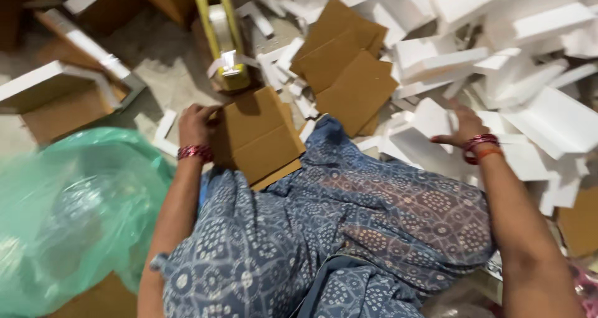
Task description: The person sits on the floor and assembles small cardboard boxes by inserting white foam inserts into the cardboard frames and securing them with a tape dispenser. The person repeatedly picks up cardboard pieces and foam inserts, aligns them, and tapes them together.
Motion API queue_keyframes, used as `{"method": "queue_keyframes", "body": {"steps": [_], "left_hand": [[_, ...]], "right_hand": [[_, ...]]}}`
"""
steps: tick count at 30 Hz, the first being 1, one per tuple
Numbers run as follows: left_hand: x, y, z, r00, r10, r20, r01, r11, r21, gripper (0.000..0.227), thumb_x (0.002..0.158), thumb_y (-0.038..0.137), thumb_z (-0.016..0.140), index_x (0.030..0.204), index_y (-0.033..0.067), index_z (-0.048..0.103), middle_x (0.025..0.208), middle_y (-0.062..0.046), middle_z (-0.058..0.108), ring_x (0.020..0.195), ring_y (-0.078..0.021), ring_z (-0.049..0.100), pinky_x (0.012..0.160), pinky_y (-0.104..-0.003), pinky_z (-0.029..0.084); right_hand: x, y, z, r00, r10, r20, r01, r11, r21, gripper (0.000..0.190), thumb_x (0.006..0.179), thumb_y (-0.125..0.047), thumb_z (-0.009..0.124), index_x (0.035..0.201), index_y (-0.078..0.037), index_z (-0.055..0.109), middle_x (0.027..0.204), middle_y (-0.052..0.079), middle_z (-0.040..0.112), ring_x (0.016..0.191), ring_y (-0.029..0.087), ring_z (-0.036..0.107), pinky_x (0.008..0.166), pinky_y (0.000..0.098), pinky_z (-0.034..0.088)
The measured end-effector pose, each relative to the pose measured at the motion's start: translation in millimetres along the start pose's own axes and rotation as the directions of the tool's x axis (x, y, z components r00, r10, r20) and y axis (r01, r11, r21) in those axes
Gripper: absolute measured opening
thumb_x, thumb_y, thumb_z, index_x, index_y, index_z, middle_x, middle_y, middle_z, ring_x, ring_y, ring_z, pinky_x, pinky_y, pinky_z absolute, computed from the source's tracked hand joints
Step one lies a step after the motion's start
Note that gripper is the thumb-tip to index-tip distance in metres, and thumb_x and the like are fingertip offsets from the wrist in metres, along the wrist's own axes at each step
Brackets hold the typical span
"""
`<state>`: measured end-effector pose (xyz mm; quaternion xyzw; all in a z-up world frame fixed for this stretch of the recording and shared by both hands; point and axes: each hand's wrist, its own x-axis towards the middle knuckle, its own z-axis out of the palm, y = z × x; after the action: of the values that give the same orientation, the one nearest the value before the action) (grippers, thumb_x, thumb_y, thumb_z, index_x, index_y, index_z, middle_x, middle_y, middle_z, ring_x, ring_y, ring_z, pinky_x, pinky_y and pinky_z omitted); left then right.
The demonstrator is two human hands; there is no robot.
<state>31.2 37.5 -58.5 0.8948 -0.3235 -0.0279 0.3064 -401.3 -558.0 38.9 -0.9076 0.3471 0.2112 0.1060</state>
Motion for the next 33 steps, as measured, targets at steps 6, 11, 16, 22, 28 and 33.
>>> {"method": "queue_keyframes", "body": {"steps": [6, 11, 16, 22, 28, 33], "left_hand": [[-12, -2, 14, 0.997, 0.073, 0.019, -0.075, 0.981, 0.182, 0.029, 0.072, 0.018, 0.081, 0.100, 0.0258, 0.079, 0.110, -0.007, 0.069, 0.099, -0.0314, 0.063, 0.080, -0.048, 0.051], [-47, 12, 35, 0.997, -0.075, -0.021, 0.077, 0.988, 0.135, 0.022, 0.079, 0.018, 0.080, 0.099, 0.0247, 0.076, 0.114, -0.003, 0.067, 0.106, -0.0292, 0.063, 0.083, -0.049, 0.050], [-49, 28, 30, 0.987, -0.122, 0.102, 0.113, 0.990, 0.086, 0.046, 0.069, 0.020, 0.083, 0.112, 0.0167, 0.070, 0.120, -0.012, 0.060, 0.110, -0.0358, 0.057, 0.089, -0.050, 0.049], [-53, 58, 19, 0.949, -0.292, 0.123, 0.273, 0.950, 0.151, 0.050, 0.072, 0.023, 0.084, 0.120, 0.0157, 0.069, 0.117, -0.015, 0.057, 0.112, -0.0370, 0.053, 0.096, -0.052, 0.043], [-52, 66, -1, 0.891, -0.427, 0.152, 0.404, 0.900, 0.162, 0.049, 0.070, 0.026, 0.085, 0.116, 0.0227, 0.071, 0.114, -0.013, 0.059, 0.113, -0.0353, 0.054, 0.097, -0.053, 0.041], [-45, 43, 19, 0.803, -0.433, 0.409, 0.457, 0.889, 0.043, 0.048, 0.087, 0.033, 0.076, 0.132, 0.0205, 0.065, 0.127, -0.009, 0.073, 0.124, -0.0316, 0.065, 0.106, -0.049, 0.049]], "right_hand": [[12, -6, 11, 0.986, 0.118, 0.117, -0.109, 0.991, -0.078, 0.118, 0.048, -0.065, 0.096, 0.150, -0.027, 0.049, 0.134, 0.018, 0.065, 0.126, 0.038, 0.062, 0.106, 0.0519, 0.051], [8, -29, -1, 0.962, 0.255, 0.101, -0.227, 0.948, -0.222, 0.096, 0.056, -0.057, 0.092, 0.144, -0.036, 0.062, 0.132, 0.008, 0.069, 0.127, 0.032, 0.066, 0.106, 0.0572, 0.051], [9, -59, -8, 0.937, 0.297, 0.184, -0.228, 0.919, -0.323, 0.118, 0.053, -0.055, 0.099, 0.156, -0.034, 0.045, 0.134, 0.014, 0.065, 0.125, 0.038, 0.062, 0.102, 0.0601, 0.049], [2, -56, -5, 0.925, 0.299, 0.233, -0.186, 0.893, -0.409, 0.108, 0.053, -0.065, 0.098, 0.144, -0.020, 0.061, 0.132, 0.020, 0.068, 0.122, 0.037, 0.066, 0.101, 0.0469, 0.056], [-39, -75, -75, 0.983, 0.174, -0.063, -0.166, 0.980, 0.107, 0.095, 0.062, -0.051, 0.095, 0.140, -0.008, 0.061, 0.119, 0.022, 0.074, 0.103, 0.035, 0.072, 0.091, 0.0463, 0.057], [-83, -189, -103, 0.876, -0.002, -0.483, 0.189, 0.922, 0.339, 0.061, 0.082, -0.043, 0.095, 0.116, -0.002, 0.064, 0.113, 0.016, 0.071, 0.100, 0.024, 0.067, 0.084, 0.0379, 0.057]]}}
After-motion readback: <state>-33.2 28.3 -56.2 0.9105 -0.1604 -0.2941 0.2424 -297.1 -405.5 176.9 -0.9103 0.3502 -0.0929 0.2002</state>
